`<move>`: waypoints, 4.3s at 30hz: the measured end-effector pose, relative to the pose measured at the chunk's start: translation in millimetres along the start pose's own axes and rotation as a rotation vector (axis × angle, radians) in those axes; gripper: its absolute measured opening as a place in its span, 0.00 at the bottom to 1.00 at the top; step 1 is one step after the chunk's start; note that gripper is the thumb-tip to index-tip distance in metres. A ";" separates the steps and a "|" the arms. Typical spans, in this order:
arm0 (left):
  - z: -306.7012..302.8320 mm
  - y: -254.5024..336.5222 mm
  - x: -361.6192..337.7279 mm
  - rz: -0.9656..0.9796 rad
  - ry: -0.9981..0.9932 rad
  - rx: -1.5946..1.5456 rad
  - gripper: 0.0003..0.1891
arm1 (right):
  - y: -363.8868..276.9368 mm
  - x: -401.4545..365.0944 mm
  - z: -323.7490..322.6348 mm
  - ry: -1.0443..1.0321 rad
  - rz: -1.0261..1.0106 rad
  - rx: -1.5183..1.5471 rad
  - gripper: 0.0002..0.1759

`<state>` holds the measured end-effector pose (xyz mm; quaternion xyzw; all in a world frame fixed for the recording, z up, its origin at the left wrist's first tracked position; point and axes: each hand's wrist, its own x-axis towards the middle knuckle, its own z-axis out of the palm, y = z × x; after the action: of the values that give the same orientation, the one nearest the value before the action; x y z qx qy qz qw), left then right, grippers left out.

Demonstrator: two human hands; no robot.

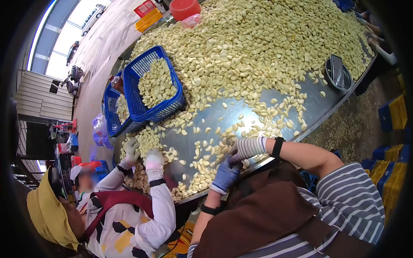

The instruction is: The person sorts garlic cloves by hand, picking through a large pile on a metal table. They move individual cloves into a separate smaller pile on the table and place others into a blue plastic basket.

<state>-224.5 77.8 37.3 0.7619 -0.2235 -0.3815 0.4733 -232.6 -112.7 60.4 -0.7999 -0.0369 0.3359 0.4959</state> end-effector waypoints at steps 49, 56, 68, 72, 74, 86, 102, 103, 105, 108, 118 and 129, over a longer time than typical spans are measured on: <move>-57.6 -4.2 17.0 -0.266 0.150 -1.223 0.13 | 22.2 40.2 -47.9 0.339 -0.037 -0.218 0.16; -43.4 4.9 30.3 -0.250 0.006 -1.370 0.19 | 42.6 -80.8 -88.5 0.568 -0.297 1.525 0.11; 7.9 43.2 70.7 -0.269 -0.164 -1.033 0.14 | 83.9 -48.2 -108.9 0.579 0.299 -0.496 0.12; 45.9 53.2 102.4 -0.553 -0.378 -0.680 0.10 | 102.0 -25.1 -96.4 0.609 0.277 -0.698 0.10; 48.1 41.3 113.5 -0.565 -0.404 -0.543 0.09 | 102.8 -32.1 -102.4 0.522 0.240 -0.688 0.09; 57.4 58.4 177.7 -0.267 -0.064 -0.283 0.16 | 110.4 -49.3 -125.5 0.416 0.152 -0.606 0.11; 58.5 -4.7 134.8 -0.141 -0.172 0.468 0.10 | 119.5 -13.1 -98.3 0.524 -0.098 -0.600 0.07; 58.8 -7.5 130.8 -0.177 -0.252 0.433 0.10 | 116.6 -11.8 -94.0 0.528 -0.046 -0.807 0.07; 50.9 13.0 119.5 -0.237 -0.303 0.388 0.10 | 111.7 -6.0 -90.7 0.467 -0.061 -0.867 0.09; 38.7 30.5 110.2 -0.501 -0.320 0.248 0.09 | 110.1 -4.9 -87.1 0.410 -0.107 -0.858 0.11; -58.3 5.1 84.5 -0.440 0.616 -0.392 0.05 | 121.8 -39.6 -147.2 0.076 -0.368 1.236 0.10; 69.9 42.7 124.5 -0.452 -0.351 0.060 0.10 | 116.0 -48.9 -113.1 0.405 0.112 -0.613 0.06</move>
<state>-203.2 -67.4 11.2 0.7283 -0.1378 -0.5966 0.3077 -237.2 -277.4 22.0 -0.9623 0.0071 0.1709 0.2113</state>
